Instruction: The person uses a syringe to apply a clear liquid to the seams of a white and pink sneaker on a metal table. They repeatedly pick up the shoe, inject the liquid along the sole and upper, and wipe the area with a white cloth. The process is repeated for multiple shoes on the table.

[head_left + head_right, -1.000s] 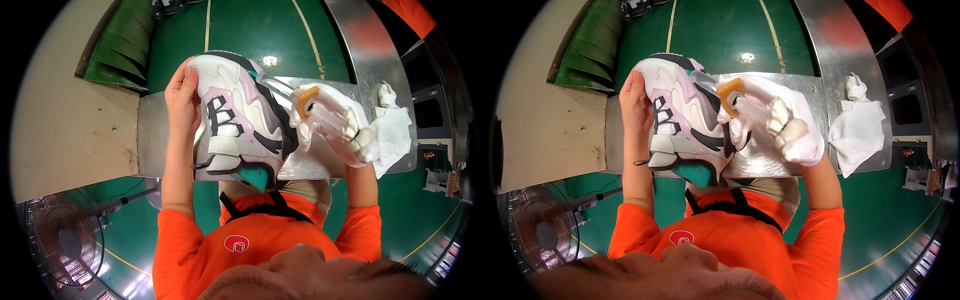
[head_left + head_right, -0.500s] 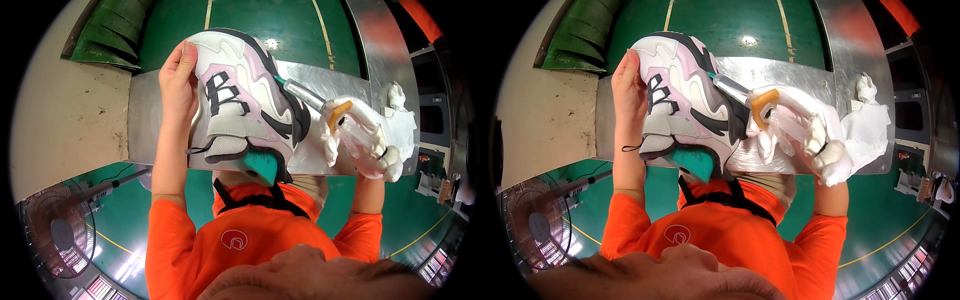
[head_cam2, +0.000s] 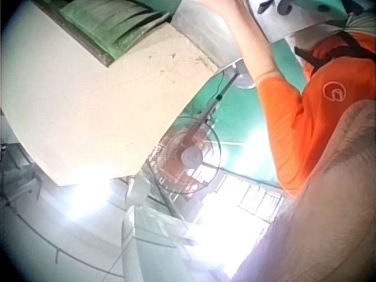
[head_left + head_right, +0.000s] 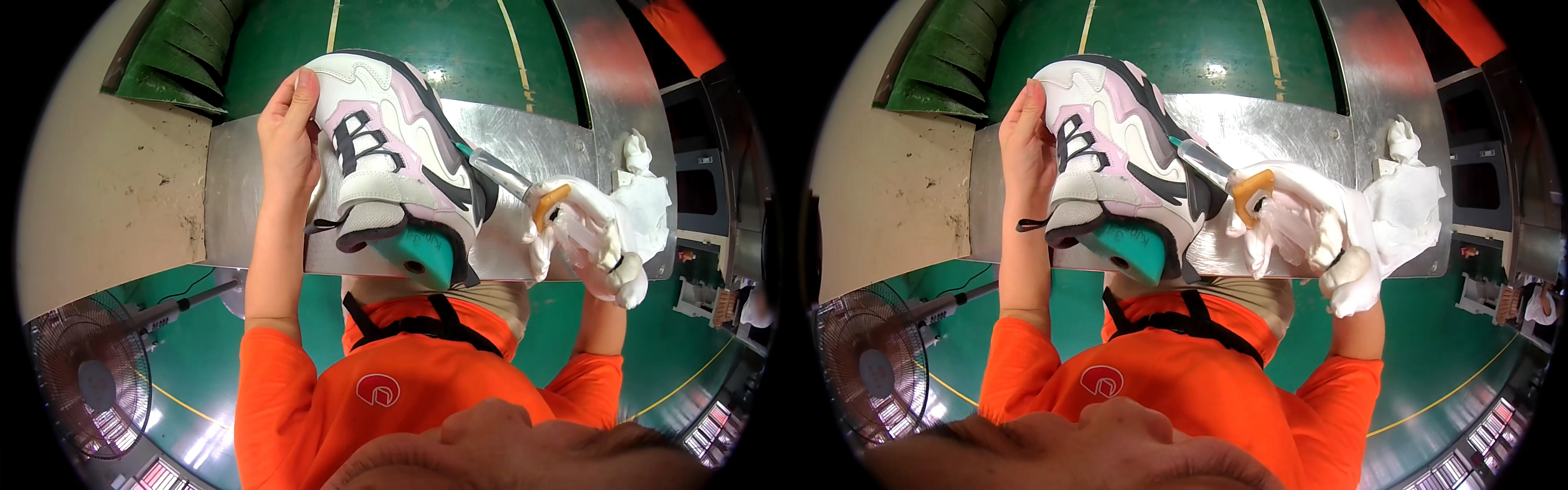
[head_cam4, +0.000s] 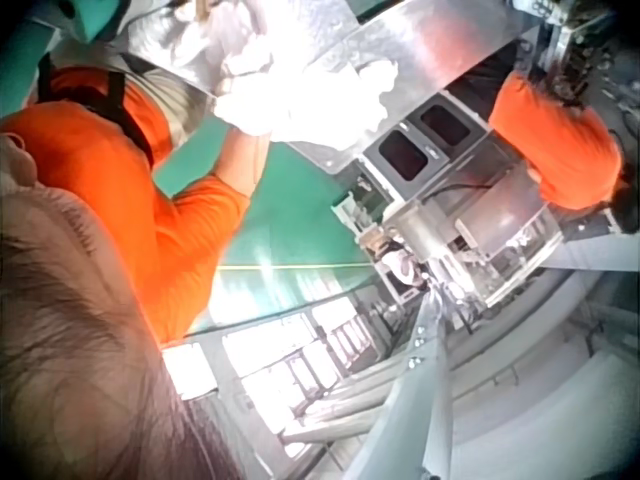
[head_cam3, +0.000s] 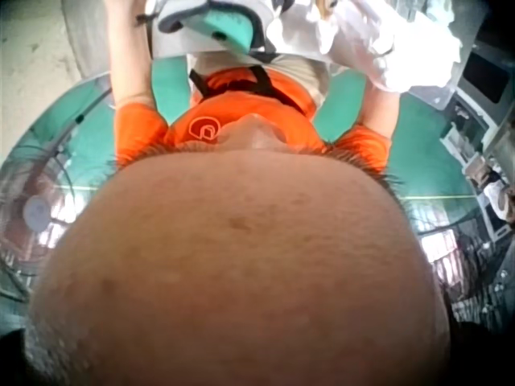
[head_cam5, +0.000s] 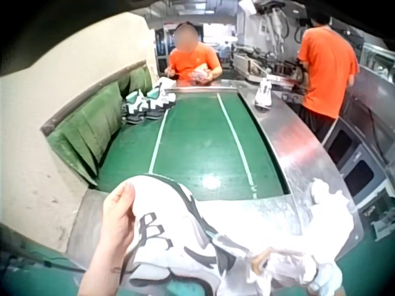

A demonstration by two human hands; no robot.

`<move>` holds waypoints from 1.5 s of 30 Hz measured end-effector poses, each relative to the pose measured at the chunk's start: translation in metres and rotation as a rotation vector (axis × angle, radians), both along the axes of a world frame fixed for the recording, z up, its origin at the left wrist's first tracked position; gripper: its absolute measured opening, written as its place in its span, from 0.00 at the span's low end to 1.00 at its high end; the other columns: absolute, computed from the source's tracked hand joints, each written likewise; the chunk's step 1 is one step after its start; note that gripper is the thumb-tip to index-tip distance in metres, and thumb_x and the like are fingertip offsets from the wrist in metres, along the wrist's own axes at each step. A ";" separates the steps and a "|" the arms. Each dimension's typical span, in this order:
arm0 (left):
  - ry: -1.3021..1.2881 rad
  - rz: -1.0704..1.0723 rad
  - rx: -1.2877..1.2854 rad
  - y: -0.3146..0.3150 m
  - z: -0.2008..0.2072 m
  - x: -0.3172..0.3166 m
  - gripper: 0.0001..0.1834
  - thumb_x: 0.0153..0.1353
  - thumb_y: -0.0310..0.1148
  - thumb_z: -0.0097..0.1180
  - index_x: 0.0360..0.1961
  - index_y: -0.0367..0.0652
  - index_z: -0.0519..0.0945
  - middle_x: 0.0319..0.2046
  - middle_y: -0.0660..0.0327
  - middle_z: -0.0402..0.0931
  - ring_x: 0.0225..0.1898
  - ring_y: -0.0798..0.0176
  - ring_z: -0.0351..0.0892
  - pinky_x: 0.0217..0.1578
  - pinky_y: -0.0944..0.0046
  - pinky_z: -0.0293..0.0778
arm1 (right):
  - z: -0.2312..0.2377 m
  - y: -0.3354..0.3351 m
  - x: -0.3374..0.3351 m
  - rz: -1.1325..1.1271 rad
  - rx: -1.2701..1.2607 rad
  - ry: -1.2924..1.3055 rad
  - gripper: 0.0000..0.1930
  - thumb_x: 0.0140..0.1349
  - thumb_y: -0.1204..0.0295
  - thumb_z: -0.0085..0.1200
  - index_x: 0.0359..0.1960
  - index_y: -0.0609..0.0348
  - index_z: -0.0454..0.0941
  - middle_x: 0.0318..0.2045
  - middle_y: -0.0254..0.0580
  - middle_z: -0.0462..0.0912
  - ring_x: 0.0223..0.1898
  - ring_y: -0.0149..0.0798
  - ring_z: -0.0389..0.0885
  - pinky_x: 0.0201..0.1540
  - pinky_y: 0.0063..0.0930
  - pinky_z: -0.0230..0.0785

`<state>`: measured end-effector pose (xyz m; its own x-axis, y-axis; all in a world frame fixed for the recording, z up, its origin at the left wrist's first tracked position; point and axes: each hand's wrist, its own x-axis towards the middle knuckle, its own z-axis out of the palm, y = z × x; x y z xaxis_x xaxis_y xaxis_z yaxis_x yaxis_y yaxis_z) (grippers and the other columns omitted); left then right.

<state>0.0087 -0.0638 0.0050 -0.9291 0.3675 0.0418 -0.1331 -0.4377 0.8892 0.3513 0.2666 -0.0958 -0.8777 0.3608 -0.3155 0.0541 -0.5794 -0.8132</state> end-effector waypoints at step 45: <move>-0.069 -0.250 -0.380 0.365 -0.079 -0.220 0.16 0.64 0.23 0.54 0.54 0.34 0.75 0.41 0.55 0.79 0.42 0.59 0.83 0.42 0.57 0.86 | 0.055 -0.094 -0.016 -0.660 1.088 -0.286 0.52 0.34 0.72 0.73 0.65 0.75 0.60 0.37 0.48 0.76 0.36 0.37 0.77 0.41 0.29 0.73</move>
<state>-0.2117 0.3010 -0.0738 -0.8058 0.5580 -0.1984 -0.2580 -0.0294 0.9657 0.3349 0.1723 -0.0404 -0.3890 0.8824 0.2647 0.2621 0.3814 -0.8865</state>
